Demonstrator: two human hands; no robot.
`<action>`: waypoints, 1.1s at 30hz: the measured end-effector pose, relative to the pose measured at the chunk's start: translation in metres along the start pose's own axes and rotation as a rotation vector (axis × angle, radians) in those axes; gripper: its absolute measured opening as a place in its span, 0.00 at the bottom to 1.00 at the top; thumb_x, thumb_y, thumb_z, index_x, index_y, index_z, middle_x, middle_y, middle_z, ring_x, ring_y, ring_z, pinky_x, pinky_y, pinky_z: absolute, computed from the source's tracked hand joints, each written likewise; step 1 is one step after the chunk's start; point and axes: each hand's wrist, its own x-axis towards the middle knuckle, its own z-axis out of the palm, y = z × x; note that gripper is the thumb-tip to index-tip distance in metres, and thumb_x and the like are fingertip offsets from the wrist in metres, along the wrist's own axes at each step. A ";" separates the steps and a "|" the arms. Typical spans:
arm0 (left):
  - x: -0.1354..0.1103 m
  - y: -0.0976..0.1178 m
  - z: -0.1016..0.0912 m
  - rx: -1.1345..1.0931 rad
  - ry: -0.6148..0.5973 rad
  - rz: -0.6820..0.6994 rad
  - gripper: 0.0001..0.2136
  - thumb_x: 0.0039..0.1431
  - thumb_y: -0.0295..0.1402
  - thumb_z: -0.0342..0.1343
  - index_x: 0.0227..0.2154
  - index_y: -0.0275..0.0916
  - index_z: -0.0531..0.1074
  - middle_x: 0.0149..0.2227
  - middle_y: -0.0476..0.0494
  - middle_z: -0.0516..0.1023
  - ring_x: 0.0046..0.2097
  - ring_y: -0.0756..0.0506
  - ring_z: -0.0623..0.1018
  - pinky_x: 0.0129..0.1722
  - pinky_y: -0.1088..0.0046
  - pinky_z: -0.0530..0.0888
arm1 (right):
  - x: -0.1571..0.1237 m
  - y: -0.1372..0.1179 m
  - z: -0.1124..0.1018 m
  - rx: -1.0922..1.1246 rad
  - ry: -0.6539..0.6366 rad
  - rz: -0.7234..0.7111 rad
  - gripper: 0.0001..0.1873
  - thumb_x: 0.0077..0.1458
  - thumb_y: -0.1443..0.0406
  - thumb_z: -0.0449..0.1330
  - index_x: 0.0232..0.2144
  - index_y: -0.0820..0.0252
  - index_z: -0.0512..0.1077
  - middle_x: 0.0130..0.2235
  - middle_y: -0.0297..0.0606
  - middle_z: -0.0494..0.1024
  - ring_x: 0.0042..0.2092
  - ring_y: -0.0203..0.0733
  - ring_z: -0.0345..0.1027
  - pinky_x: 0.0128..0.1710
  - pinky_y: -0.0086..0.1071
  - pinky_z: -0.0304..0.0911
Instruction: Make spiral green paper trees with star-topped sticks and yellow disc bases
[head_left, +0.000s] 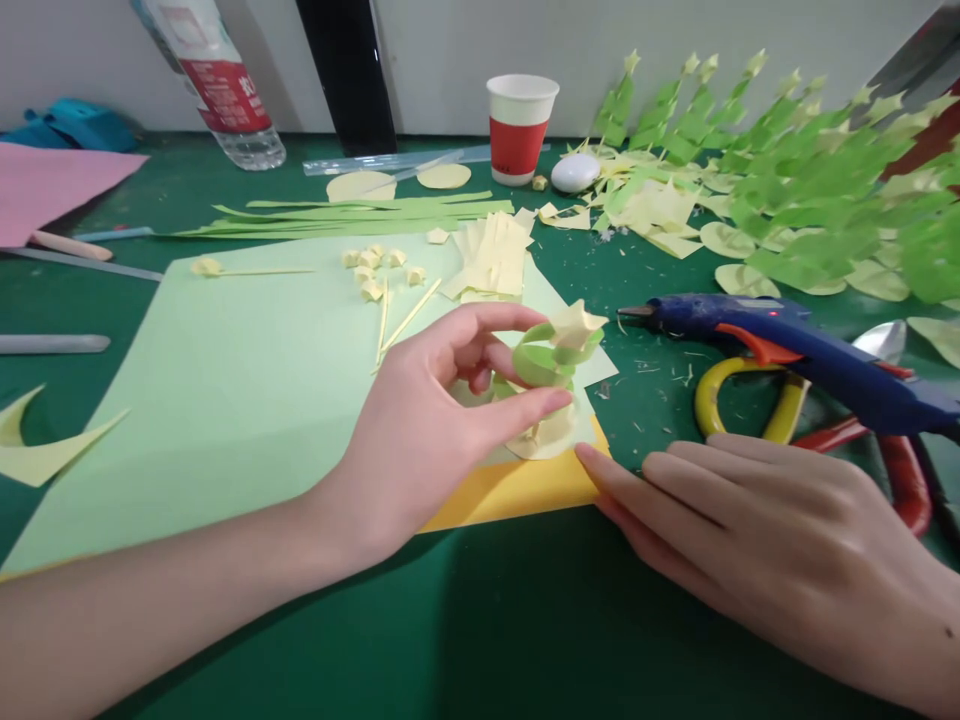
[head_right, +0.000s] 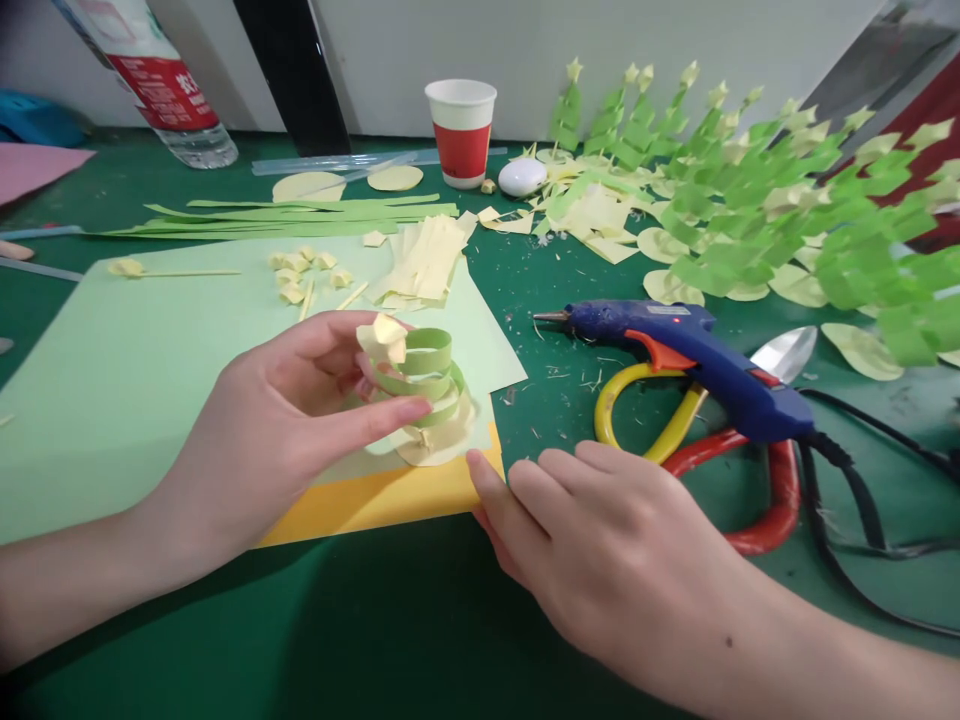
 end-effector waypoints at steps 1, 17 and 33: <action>0.000 -0.001 0.000 0.003 -0.003 -0.003 0.11 0.40 0.26 0.63 0.27 0.44 0.69 0.22 0.57 0.67 0.25 0.53 0.67 0.25 0.76 0.65 | 0.000 -0.001 0.001 -0.007 0.014 0.026 0.12 0.59 0.72 0.46 0.36 0.70 0.69 0.18 0.30 0.60 0.20 0.33 0.52 0.19 0.32 0.47; -0.001 -0.002 -0.002 0.089 -0.019 0.015 0.11 0.42 0.31 0.62 0.31 0.48 0.70 0.26 0.55 0.72 0.28 0.50 0.72 0.28 0.72 0.69 | 0.003 -0.001 0.004 0.166 -0.088 0.099 0.17 0.60 0.66 0.43 0.41 0.66 0.70 0.47 0.42 0.72 0.48 0.50 0.59 0.40 0.43 0.62; -0.002 -0.003 -0.002 0.075 -0.027 0.022 0.11 0.43 0.30 0.62 0.31 0.49 0.70 0.26 0.56 0.71 0.28 0.51 0.72 0.27 0.74 0.69 | 0.008 -0.001 0.004 0.202 -0.135 0.072 0.18 0.58 0.68 0.44 0.46 0.58 0.67 0.47 0.47 0.69 0.48 0.53 0.61 0.37 0.46 0.66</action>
